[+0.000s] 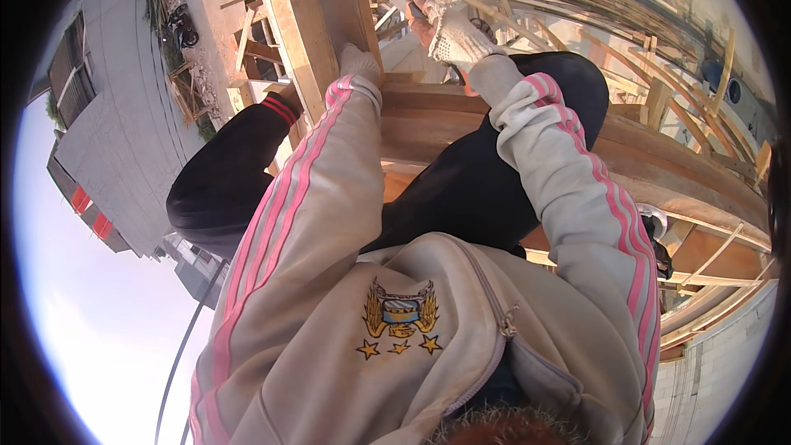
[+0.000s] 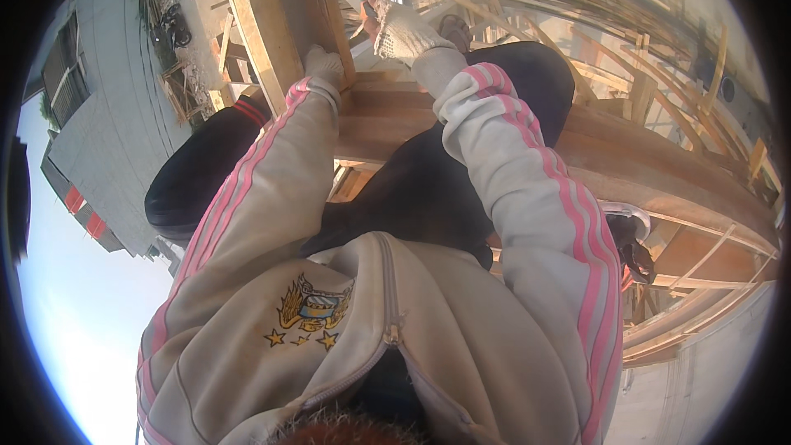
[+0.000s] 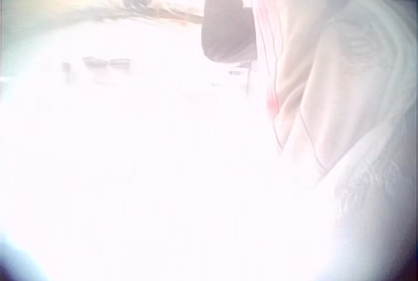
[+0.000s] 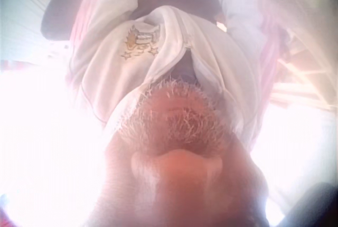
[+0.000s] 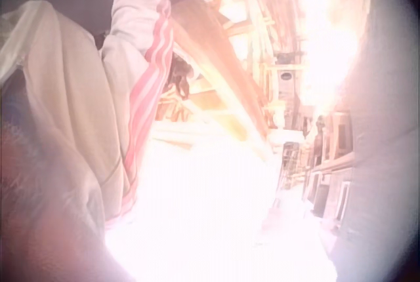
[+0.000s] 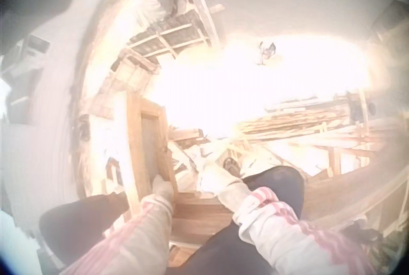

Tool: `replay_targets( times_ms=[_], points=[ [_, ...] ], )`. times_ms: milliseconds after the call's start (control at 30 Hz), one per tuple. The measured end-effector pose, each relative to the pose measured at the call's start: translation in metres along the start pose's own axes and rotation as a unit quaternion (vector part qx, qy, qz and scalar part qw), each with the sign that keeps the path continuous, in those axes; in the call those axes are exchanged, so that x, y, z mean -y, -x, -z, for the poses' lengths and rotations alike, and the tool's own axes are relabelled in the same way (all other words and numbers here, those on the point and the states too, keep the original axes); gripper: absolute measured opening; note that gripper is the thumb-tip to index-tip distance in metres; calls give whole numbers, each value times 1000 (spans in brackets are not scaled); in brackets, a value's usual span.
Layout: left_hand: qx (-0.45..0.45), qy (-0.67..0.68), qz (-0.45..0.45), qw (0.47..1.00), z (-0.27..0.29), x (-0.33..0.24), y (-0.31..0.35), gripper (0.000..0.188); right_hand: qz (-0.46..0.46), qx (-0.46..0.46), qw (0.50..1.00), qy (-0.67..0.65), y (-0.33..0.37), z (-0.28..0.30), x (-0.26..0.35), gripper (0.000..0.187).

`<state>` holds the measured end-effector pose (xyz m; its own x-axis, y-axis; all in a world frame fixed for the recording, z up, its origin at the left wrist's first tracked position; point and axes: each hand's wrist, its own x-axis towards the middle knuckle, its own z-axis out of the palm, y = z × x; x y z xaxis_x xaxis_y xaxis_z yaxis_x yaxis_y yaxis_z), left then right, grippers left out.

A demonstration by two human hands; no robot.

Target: The person assembles a wooden structure by hammering nails into wooden planks and sawing a plank to size. They use a hammer and a hand saw to join and cut the wood pieces.

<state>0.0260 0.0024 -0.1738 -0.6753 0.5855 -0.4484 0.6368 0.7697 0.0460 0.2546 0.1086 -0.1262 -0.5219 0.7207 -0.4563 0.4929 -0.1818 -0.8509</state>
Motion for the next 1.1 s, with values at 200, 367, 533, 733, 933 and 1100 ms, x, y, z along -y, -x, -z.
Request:
replay_targets(
  times_ms=[200, 367, 533, 733, 933, 1100],
  points=[
    [-6, 11, 22, 1000, -22, 10, -25, 36, -25, 14, 1000, 2, -12, -10, -2, 54],
    [59, 9, 37, 998, 12, -15, -3, 37, -159, 160, 972, -65, 0, 24, 18, 53],
    [53, -2, 66, 996, -9, -13, -22, 37, -52, -96, 988, -111, -30, -10, -12, 55],
    [62, -19, 24, 998, -62, 57, -61, 41, -191, 189, 958, -97, 0, 20, 22, 46],
    [34, -30, -61, 997, 34, -44, 10, 36, -209, 80, 945, -238, -16, 33, 7, 68],
    [-55, 194, -203, 958, 169, -75, 78, 44, -219, 151, 932, -245, -25, 30, 4, 74]
  ],
)
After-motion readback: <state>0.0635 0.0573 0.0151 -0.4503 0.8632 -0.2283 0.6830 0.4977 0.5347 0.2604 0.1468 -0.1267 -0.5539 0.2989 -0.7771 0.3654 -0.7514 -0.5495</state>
